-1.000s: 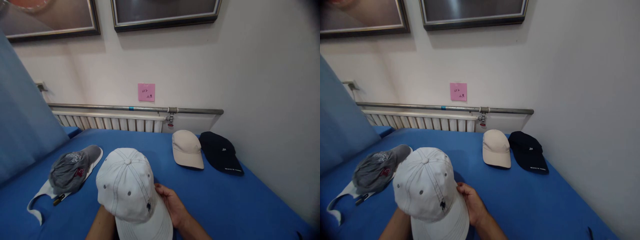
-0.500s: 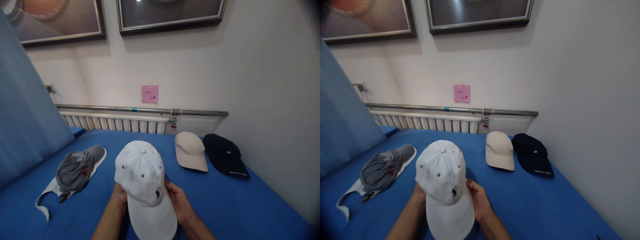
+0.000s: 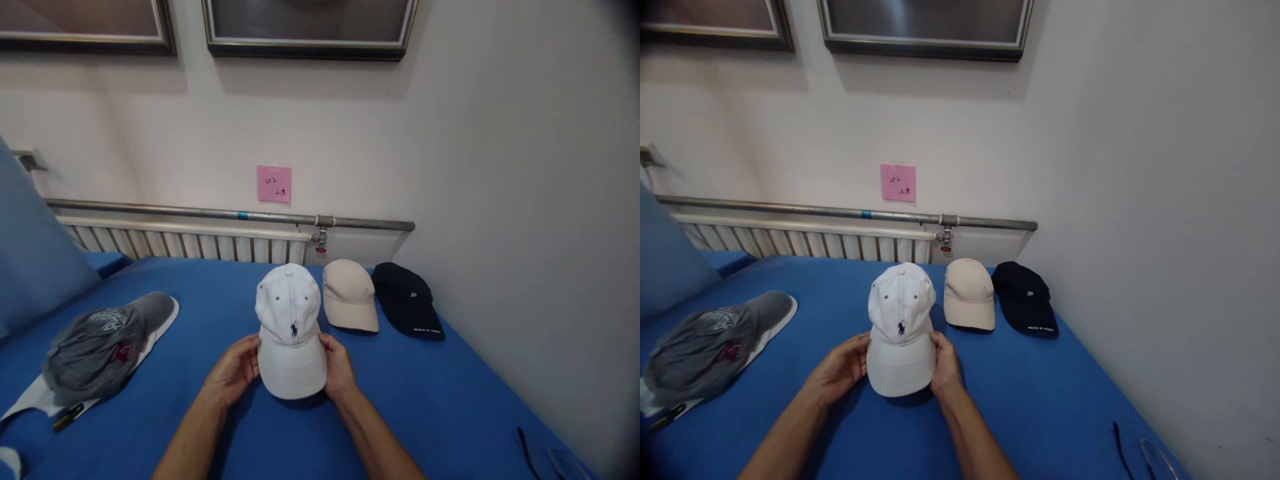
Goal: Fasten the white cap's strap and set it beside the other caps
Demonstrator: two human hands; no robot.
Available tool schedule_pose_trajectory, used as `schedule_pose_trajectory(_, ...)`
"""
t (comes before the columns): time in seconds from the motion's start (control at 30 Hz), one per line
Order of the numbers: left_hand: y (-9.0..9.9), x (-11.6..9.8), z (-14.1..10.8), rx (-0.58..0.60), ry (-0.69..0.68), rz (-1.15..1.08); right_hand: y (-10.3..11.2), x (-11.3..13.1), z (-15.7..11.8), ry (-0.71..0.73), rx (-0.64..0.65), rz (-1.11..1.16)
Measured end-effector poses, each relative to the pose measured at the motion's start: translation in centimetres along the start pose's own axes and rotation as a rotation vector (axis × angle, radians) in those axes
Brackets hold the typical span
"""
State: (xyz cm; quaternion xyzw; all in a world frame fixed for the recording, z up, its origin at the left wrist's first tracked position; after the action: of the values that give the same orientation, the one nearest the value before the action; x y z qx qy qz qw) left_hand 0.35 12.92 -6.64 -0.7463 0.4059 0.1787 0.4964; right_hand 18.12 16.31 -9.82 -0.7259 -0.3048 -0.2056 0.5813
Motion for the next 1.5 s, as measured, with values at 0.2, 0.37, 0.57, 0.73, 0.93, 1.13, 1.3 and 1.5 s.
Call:
schedule_pose_trajectory(0.2,1.3,-0.1,0.9,-0.1,-0.076,0.097,1.3,-0.1,1.0,0.061,-0.078,-0.111)
schedule_pose_trajectory(0.37,2.5,-0.4,1.8,-0.158,-0.099,0.152,1.0,0.6,0.8,0.104,-0.064,-0.243)
schedule_pose_trajectory(0.57,3.3,-0.9,1.9,-0.195,-0.134,0.264,1.0,1.7,-0.1,0.17,-0.068,-0.533)
schedule_pose_trajectory(0.73,3.9,-1.6,1.6,-0.266,-0.224,0.386,0.6,3.4,-0.9,0.295,-0.102,-0.882)
schedule_pose_trajectory(0.93,4.1,-2.2,1.5,-0.325,-0.303,0.481,-1.3,5.2,-3.6,0.499,-0.109,-1.177)
schedule_pose_trajectory(1.13,4.3,-2.8,1.5,-0.358,-0.368,0.539,-6.7,3.6,-9.2,0.908,0.378,-1.433)
schedule_pose_trajectory(1.3,4.3,-3.1,1.2,-0.361,-0.355,0.546,-8.8,-0.6,-11.6,1.073,0.69,-1.767)
schedule_pose_trajectory(1.5,3.9,-3.4,0.5,-0.377,-0.337,0.535,-8.7,-1.5,-10.1,1.055,0.624,-1.901)
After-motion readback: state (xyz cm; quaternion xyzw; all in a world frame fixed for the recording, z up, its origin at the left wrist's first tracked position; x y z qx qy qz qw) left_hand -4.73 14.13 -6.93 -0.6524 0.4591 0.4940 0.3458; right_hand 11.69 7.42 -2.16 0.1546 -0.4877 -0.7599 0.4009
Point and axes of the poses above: each hand's wrist, its own z-axis towards the middle knuckle, its own y-axis out of the back of the hand, x = y × z, the point moved 8 cm from there along z, towards the middle knuckle, and after that the axes turned 4 degrees about y, right-handed, at the moved point
